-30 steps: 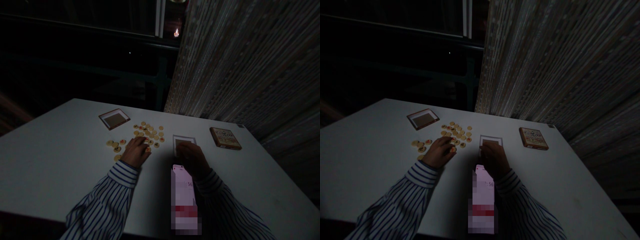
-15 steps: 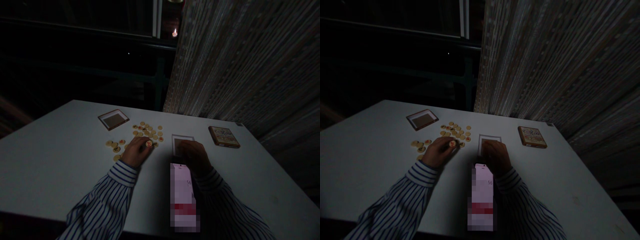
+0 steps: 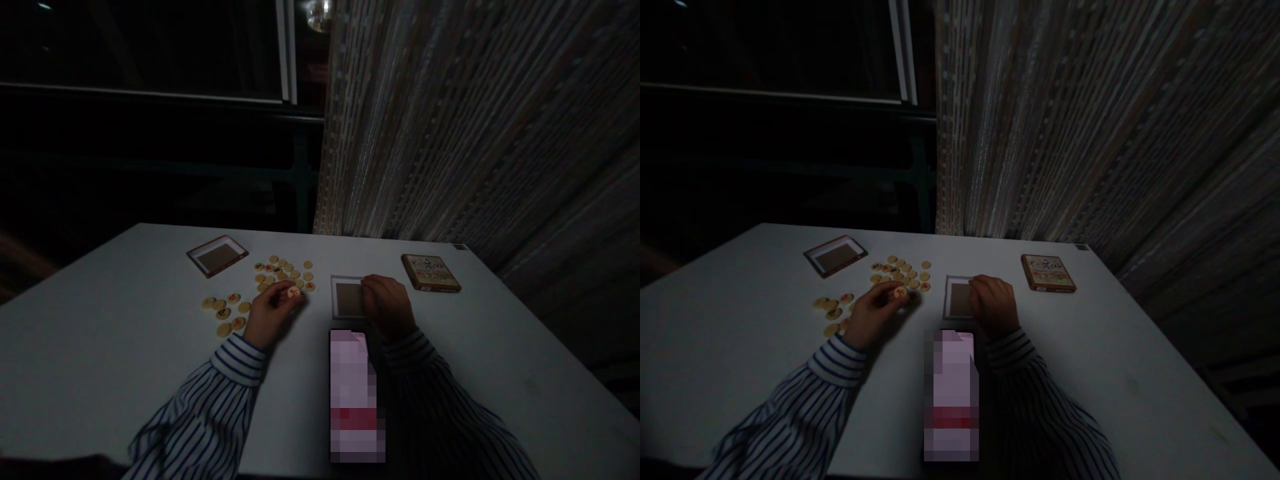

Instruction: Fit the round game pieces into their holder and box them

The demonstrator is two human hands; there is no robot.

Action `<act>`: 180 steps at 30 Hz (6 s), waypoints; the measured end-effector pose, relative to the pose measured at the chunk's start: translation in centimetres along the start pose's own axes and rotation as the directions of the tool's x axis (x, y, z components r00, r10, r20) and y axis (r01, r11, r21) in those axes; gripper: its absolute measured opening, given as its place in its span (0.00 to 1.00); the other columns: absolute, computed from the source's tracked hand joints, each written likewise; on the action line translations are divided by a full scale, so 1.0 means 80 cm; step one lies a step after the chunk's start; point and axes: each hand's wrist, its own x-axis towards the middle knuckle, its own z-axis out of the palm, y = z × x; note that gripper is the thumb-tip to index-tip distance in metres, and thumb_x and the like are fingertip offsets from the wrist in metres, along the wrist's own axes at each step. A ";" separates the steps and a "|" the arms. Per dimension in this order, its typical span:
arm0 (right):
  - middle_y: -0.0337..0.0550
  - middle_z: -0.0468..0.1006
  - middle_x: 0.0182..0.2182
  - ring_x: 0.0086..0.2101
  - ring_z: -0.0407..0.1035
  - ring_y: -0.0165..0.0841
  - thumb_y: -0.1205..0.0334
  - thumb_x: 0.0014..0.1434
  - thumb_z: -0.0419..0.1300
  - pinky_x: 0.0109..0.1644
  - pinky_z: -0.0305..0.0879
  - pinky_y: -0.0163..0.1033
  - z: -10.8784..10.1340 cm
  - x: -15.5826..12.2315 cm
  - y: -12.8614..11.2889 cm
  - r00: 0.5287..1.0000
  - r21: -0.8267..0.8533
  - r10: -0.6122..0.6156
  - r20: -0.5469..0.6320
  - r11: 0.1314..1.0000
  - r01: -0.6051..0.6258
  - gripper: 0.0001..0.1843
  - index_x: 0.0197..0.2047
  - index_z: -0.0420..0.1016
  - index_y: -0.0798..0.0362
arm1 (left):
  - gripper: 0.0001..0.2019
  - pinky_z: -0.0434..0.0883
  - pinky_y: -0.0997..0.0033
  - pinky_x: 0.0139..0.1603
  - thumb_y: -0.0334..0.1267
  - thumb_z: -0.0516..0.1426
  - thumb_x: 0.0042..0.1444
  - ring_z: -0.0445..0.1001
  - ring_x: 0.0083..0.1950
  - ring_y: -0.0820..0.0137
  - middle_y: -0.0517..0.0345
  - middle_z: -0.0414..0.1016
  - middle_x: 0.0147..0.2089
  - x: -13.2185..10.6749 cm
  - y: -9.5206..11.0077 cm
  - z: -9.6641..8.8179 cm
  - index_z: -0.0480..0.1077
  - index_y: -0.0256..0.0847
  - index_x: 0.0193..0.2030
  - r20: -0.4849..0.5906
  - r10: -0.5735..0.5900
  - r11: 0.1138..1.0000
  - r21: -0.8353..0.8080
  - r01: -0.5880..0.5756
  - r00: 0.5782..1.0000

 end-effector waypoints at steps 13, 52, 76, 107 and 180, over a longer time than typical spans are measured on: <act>0.46 0.78 0.36 0.38 0.69 0.35 0.68 0.55 0.53 0.44 0.61 0.41 0.001 -0.004 0.012 0.995 -0.011 0.087 -0.042 0.996 -0.088 0.09 0.37 0.74 0.55 | 0.23 0.69 0.75 0.33 0.40 0.66 0.36 0.71 0.29 0.76 0.60 0.74 0.30 0.027 0.031 0.059 0.70 0.37 0.42 0.081 -0.140 0.938 -0.307 0.158 0.987; 0.42 0.76 0.28 0.29 0.67 0.31 0.57 0.63 0.45 0.33 0.57 0.36 -0.008 0.003 0.004 0.926 0.140 -0.205 0.318 0.976 0.168 0.16 0.39 0.72 0.52 | 0.17 0.71 0.63 0.46 0.45 0.55 0.51 0.75 0.44 0.64 0.51 0.78 0.43 0.003 -0.016 0.098 0.74 0.39 0.44 0.378 -0.042 0.992 -0.091 0.082 0.925; 0.44 0.79 0.31 0.30 0.70 0.31 0.56 0.60 0.50 0.36 0.59 0.36 -0.011 0.002 0.021 0.934 0.102 -0.084 0.348 0.993 0.051 0.14 0.36 0.74 0.54 | 0.13 0.68 0.72 0.27 0.45 0.55 0.51 0.72 0.27 0.70 0.57 0.75 0.26 0.002 -0.012 0.096 0.73 0.37 0.37 0.150 -0.022 0.992 0.128 0.003 0.988; 0.42 0.79 0.35 0.34 0.72 0.33 0.56 0.53 0.56 0.34 0.61 0.34 -0.020 0.057 0.034 0.431 -0.110 0.097 0.897 0.994 0.004 0.15 0.43 0.75 0.49 | 0.12 0.70 0.68 0.37 0.33 0.53 0.51 0.72 0.33 0.69 0.53 0.75 0.36 0.010 -0.037 0.093 0.71 0.36 0.42 0.213 0.086 0.845 0.502 -0.184 0.973; 0.40 0.79 0.39 0.42 0.70 0.37 0.59 0.54 0.55 0.46 0.56 0.43 -0.009 0.061 0.024 0.236 -0.057 0.016 0.972 0.984 0.167 0.12 0.38 0.77 0.41 | 0.11 0.70 0.69 0.37 0.34 0.52 0.52 0.72 0.32 0.70 0.54 0.76 0.36 0.009 -0.038 0.092 0.70 0.37 0.41 0.227 0.110 0.843 0.494 -0.212 0.968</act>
